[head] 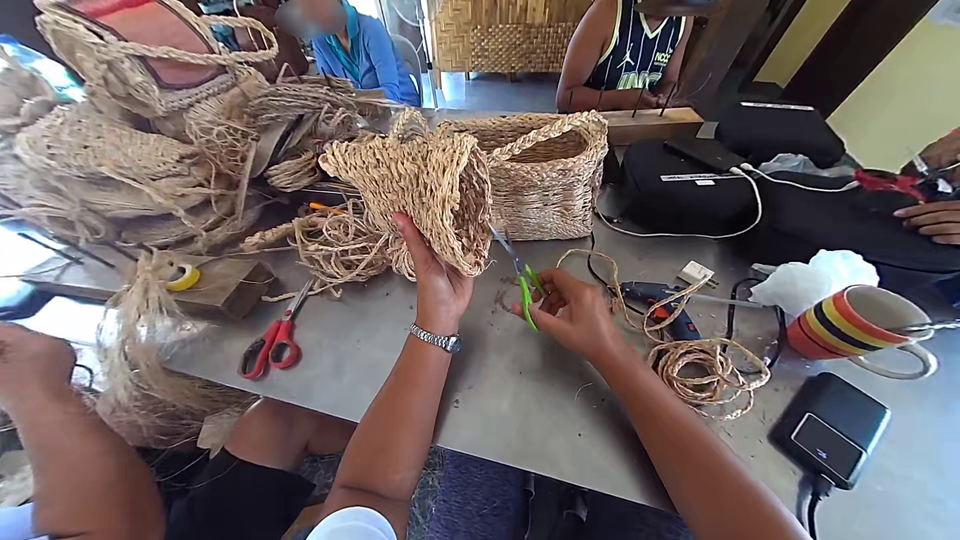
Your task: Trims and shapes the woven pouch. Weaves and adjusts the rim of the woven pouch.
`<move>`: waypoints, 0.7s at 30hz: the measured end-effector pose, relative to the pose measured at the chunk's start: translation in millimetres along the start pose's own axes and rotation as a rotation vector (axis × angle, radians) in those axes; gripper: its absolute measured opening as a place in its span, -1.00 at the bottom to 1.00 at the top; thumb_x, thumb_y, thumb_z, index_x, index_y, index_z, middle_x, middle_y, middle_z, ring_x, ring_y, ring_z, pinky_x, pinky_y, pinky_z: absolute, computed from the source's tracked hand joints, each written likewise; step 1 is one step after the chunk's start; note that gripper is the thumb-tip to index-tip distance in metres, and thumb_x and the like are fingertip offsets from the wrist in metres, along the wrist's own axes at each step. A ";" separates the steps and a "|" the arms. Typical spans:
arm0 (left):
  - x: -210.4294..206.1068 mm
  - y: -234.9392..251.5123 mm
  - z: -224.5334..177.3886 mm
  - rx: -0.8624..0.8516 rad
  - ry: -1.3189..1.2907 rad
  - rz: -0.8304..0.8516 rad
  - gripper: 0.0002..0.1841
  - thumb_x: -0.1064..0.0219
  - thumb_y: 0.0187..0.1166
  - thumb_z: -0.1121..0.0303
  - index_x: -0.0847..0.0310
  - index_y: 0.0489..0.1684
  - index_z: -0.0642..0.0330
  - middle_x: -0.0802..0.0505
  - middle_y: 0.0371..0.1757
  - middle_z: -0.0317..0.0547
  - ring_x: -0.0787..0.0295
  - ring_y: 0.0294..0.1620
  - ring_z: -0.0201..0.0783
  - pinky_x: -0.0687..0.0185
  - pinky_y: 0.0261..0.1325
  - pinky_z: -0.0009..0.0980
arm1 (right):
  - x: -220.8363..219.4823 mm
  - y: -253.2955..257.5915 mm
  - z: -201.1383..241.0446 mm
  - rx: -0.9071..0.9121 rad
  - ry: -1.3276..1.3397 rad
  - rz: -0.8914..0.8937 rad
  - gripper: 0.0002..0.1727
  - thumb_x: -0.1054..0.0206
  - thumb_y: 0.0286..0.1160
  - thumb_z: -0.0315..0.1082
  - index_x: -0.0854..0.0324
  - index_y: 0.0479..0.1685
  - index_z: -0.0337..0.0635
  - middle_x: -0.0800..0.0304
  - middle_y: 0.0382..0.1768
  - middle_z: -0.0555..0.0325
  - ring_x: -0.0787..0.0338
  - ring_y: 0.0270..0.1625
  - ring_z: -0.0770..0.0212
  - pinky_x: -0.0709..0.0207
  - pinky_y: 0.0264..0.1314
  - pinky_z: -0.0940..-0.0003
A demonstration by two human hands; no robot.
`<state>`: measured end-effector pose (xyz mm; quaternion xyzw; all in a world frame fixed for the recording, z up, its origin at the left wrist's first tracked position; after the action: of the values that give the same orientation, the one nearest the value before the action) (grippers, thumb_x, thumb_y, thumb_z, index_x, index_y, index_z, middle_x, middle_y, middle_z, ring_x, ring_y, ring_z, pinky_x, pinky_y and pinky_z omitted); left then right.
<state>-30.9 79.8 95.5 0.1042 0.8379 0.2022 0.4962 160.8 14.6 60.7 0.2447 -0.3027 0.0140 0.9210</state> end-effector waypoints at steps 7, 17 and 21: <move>-2.1 -5.4 -0.3 0.001 0.029 0.007 -0.33 0.18 0.72 -0.35 -0.29 0.63 -0.17 -0.64 0.49 -0.21 -0.57 0.52 -0.25 -0.58 0.51 -0.15 | -4.0 -4.0 14.1 0.106 -0.099 -0.069 -0.54 -0.55 0.44 -0.11 -0.67 0.10 -0.32 -0.84 -0.25 0.11 -0.76 -0.40 0.33 -0.70 -0.34 0.41; -8.5 -21.1 -5.3 0.002 0.054 0.062 -0.35 0.18 0.71 -0.35 -0.35 0.63 -0.25 -0.66 0.50 -0.36 -0.58 0.52 -0.39 -0.61 0.46 -0.36 | -18.7 -4.3 -2.0 -0.190 0.239 0.015 -0.71 -0.44 0.60 -0.24 -0.65 0.07 -0.28 -0.90 -0.26 0.14 -0.89 -0.36 0.33 -0.83 -0.26 0.40; -3.3 -17.8 -7.1 0.013 0.095 0.035 -0.28 0.25 0.67 -0.42 -0.30 0.67 -0.27 -0.63 0.54 -0.36 -0.55 0.56 -0.33 -0.58 0.50 -0.28 | -19.1 -4.1 0.6 -0.169 0.309 0.030 -0.67 -0.50 0.54 -0.16 -0.66 0.01 -0.25 -0.89 -0.33 0.16 -0.88 -0.40 0.33 -0.82 -0.31 0.40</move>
<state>-35.0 61.0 93.2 0.1126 0.8599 0.2101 0.4513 145.6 13.1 48.5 0.1566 -0.1610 0.0395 0.9736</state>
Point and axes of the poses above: each hand's wrist, its own y-axis towards the middle knuckle, its own x-axis out of the back of the hand, z = x × y, the point moved 8 cm from there along y, towards the middle knuckle
